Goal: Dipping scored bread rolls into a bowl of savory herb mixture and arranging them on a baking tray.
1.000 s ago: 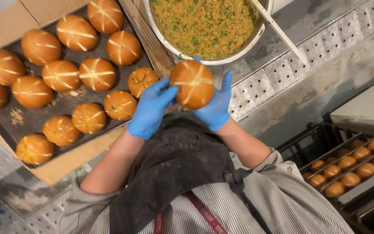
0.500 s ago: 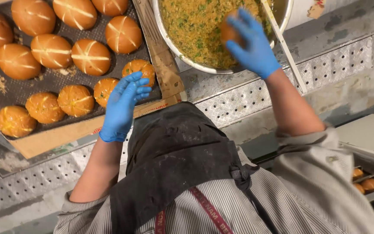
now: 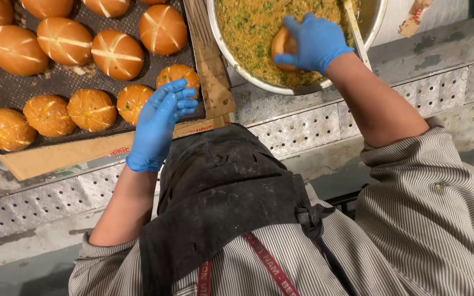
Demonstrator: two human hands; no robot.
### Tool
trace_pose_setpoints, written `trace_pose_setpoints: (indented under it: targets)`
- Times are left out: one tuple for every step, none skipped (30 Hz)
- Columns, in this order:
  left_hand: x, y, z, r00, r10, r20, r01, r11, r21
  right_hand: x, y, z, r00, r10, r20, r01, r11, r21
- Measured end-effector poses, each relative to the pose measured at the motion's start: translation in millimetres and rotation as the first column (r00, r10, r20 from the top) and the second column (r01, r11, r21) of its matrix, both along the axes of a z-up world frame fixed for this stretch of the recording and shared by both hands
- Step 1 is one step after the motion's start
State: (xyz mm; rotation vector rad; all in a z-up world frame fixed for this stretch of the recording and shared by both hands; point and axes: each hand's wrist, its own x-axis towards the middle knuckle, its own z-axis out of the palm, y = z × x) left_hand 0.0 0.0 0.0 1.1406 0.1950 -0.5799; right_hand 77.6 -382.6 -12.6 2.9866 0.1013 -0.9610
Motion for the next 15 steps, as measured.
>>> trace_pose_setpoints:
  targets:
    - [-2, 1, 0, 1.000, 0.005, 0.000, -0.005, 1.000, -0.001, -2, -7, -8, 1.000, 0.005, 0.000, -0.005, 1.000, -0.001]
    - [-3, 2, 0, 1.000, 0.005, 0.000, -0.005, 1.000, 0.000, -4, -13, -15, 0.979, 0.117, 0.168, -0.110, 0.993, -0.050]
    - [-3, 3, 0, 1.000, 0.010, 0.003, -0.010, 1.000, 0.002, -3, -19, -23, 0.916, 0.234, 0.327, -0.208, 0.972, -0.113]
    - [-2, 5, -1, 1.000, 0.019, 0.005, -0.019, 1.000, 0.003, -1, -27, -28, 0.913, 0.242, 0.329, -0.216, 0.970, -0.112]
    - [-3, 7, -1, 0.999, 0.031, -0.008, -0.031, 0.999, 0.010, -4, -34, -33, 0.837, 0.402, 0.371, -0.406, 0.911, -0.071]
    - [-5, 9, -2, 0.999, 0.044, -0.020, -0.043, 0.999, 0.016, -6, -41, -39, 0.730, 0.542, 0.417, -0.581, 0.813, -0.038]
    - [-7, 11, -2, 0.999, 0.043, -0.028, -0.043, 0.999, 0.019, -6, -31, -30, 0.733, 0.541, 0.412, -0.581, 0.813, -0.032]
    - [-8, 11, -1, 0.998, 0.052, -0.038, -0.051, 0.999, 0.012, -7, -20, -20, 0.913, 0.339, 0.229, -0.353, 0.935, 0.022]
    - [-5, 10, -2, 0.998, 0.059, -0.038, -0.059, 0.998, 0.000, -2, -12, -8, 0.995, 0.097, 0.036, -0.098, 0.995, 0.016]
    - [-4, 10, -2, 0.998, 0.058, -0.035, -0.058, 0.998, -0.003, 0, -13, -13, 0.995, 0.097, 0.039, -0.097, 0.995, 0.013]
    - [-5, 10, -2, 0.998, 0.052, -0.030, -0.053, 0.999, -0.015, 2, -14, -19, 1.000, 0.028, 0.011, -0.027, 0.998, -0.059]
    - [-6, 10, -3, 0.999, 0.046, -0.025, -0.047, 0.999, -0.027, 3, -15, -25, 0.999, -0.043, -0.012, 0.041, 0.990, -0.132]
    - [-5, 10, -1, 0.998, 0.049, -0.026, -0.049, 0.998, -0.026, 3, -20, -22, 0.999, -0.041, -0.012, 0.039, 0.990, -0.132]
    - [-5, 9, 0, 0.999, 0.048, -0.026, -0.048, 0.999, -0.015, 3, -26, -19, 0.933, 0.277, 0.228, -0.274, 0.961, -0.048]
    - [-5, 9, 2, 0.999, 0.047, -0.027, -0.047, 0.999, -0.004, 3, -32, -17, 0.717, 0.521, 0.463, -0.570, 0.820, -0.039]
